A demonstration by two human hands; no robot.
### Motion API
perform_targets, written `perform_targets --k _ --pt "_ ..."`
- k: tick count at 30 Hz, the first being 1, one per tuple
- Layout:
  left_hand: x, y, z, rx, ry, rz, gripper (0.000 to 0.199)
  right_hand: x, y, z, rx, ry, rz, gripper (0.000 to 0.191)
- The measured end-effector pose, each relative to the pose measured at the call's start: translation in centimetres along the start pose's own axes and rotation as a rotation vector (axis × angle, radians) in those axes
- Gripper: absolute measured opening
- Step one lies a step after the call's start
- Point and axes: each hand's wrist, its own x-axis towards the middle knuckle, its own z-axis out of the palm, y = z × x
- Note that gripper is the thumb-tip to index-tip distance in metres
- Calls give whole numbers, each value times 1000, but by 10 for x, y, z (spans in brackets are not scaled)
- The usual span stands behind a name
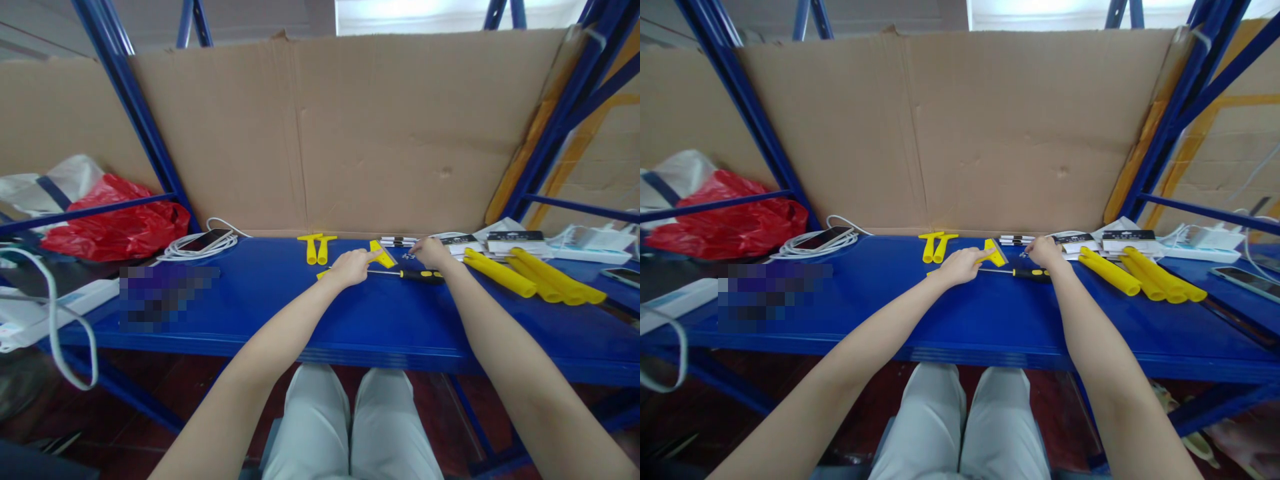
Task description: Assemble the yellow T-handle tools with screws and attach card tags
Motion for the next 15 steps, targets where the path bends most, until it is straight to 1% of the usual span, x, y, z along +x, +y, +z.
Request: perform_targets --k 3,9,12,15 --pt "0 1 0 -3 -13 12 55 0 3 2 -115 -80 -9 25" --pt "0 2 0 11 -47 25 57 -3 1 2 -195 -149 -55 32" --pt "0 2 0 18 -56 31 56 -6 -4 2 -196 -162 -50 33" --pt "0 1 1 19 -55 37 54 -8 -8 1 -192 -157 -39 29"
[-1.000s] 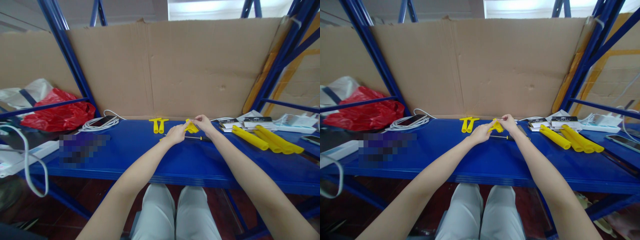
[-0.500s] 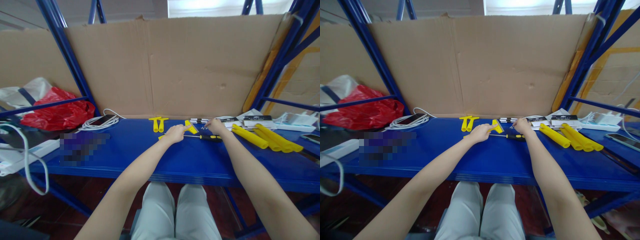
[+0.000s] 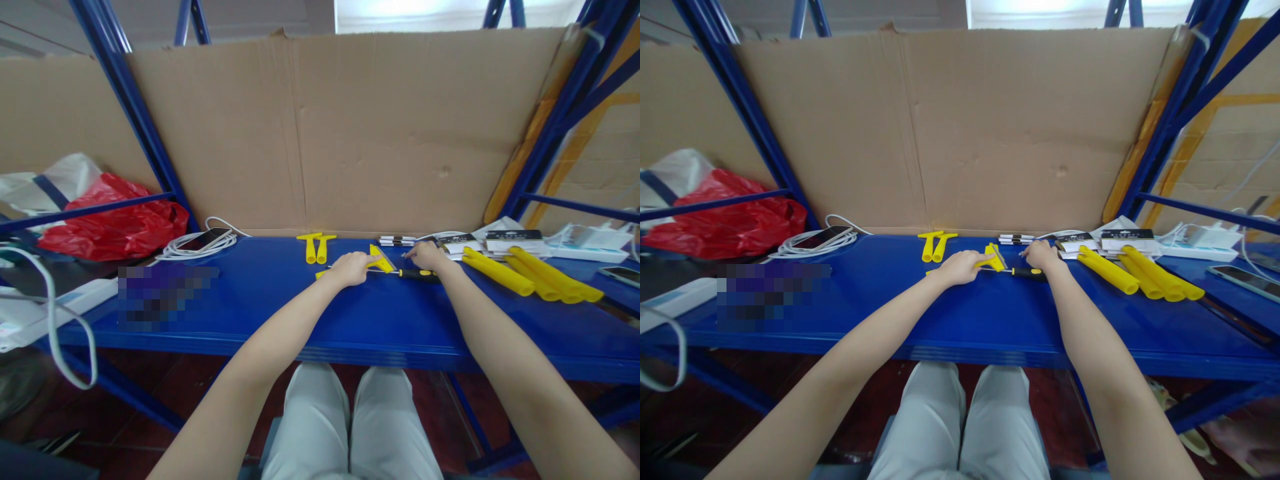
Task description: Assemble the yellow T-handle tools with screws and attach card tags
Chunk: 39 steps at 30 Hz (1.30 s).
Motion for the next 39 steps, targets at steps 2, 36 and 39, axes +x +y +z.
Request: perform_targets --k 2,36,39 --pt "0 0 0 3 -1 2 53 -1 -2 0 -24 -10 -10 27" --pt "-3 7 -9 -12 79 111 50 -1 -46 0 843 61 -267 12" --pt "-4 8 -10 3 85 114 49 0 -46 0 796 71 -278 10"
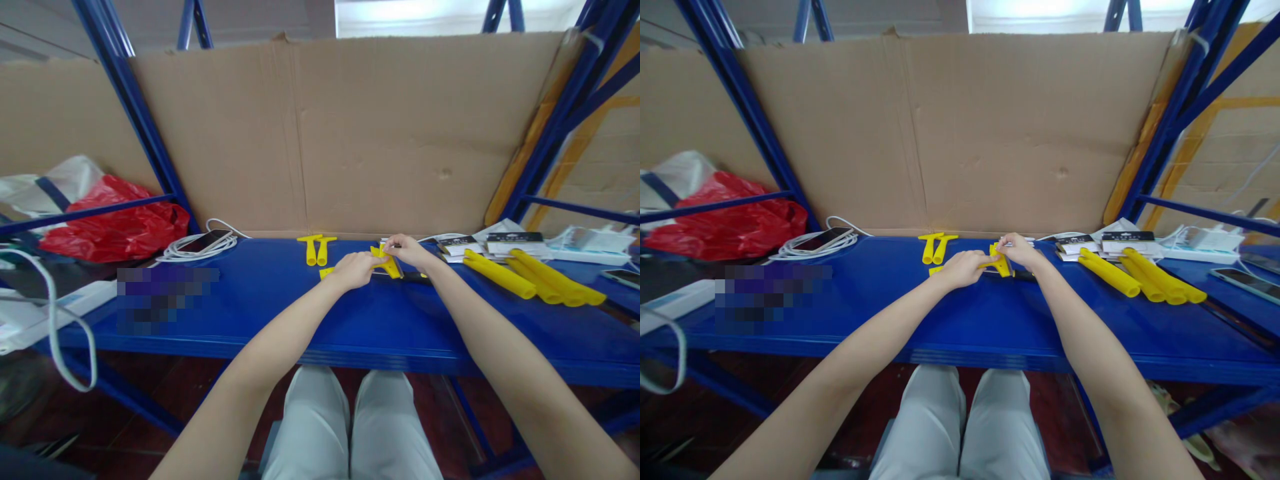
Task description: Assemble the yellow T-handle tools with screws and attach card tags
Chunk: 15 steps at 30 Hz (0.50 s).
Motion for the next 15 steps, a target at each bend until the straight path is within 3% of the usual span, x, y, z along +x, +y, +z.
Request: perform_targets --k 5,10,15 --pt "0 0 0 31 -3 17 52 -2 -4 -2 -80 -3 19 9" --pt "0 0 0 33 -4 13 53 -6 -8 1 75 11 164 3" --pt "-1 1 -2 19 -17 2 52 -5 -7 9 167 92 227 12"
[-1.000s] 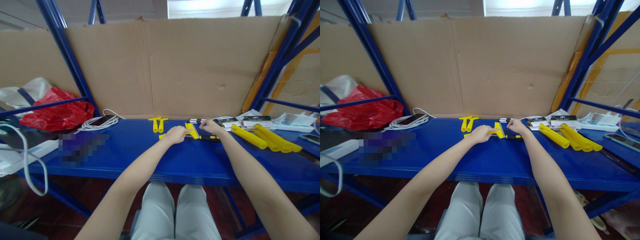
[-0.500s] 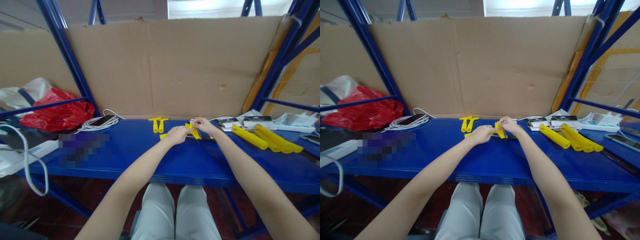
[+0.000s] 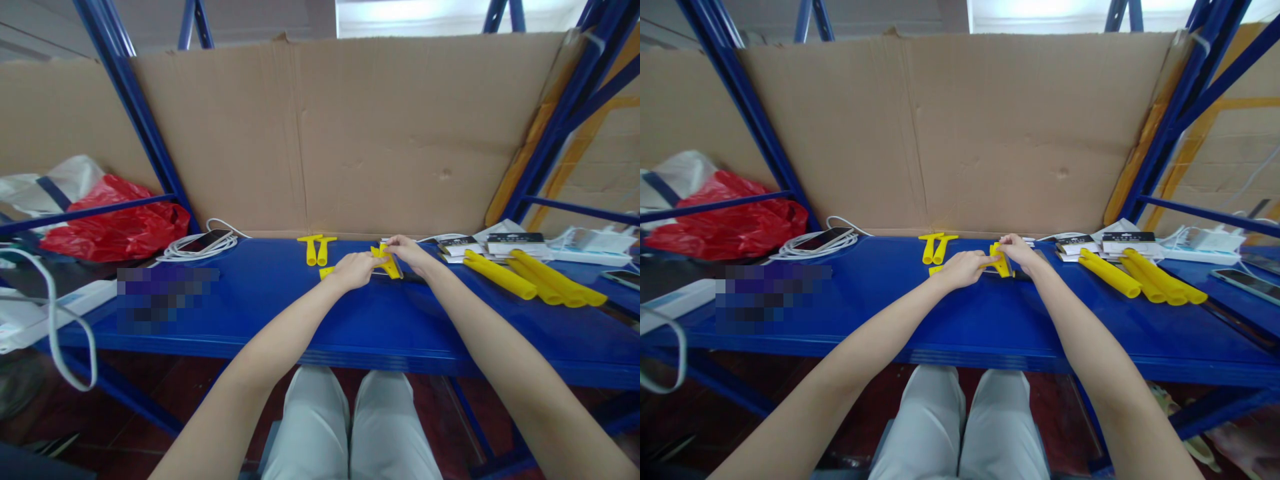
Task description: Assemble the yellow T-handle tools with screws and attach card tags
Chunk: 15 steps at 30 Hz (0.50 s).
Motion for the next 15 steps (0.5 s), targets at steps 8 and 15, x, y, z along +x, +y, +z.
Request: perform_targets --k 8,15 --pt "2 -3 4 -19 25 -83 50 -3 -6 2 179 76 113 21" --pt "5 -13 10 -75 72 -222 48 -14 -17 -9 302 -278 232 15"
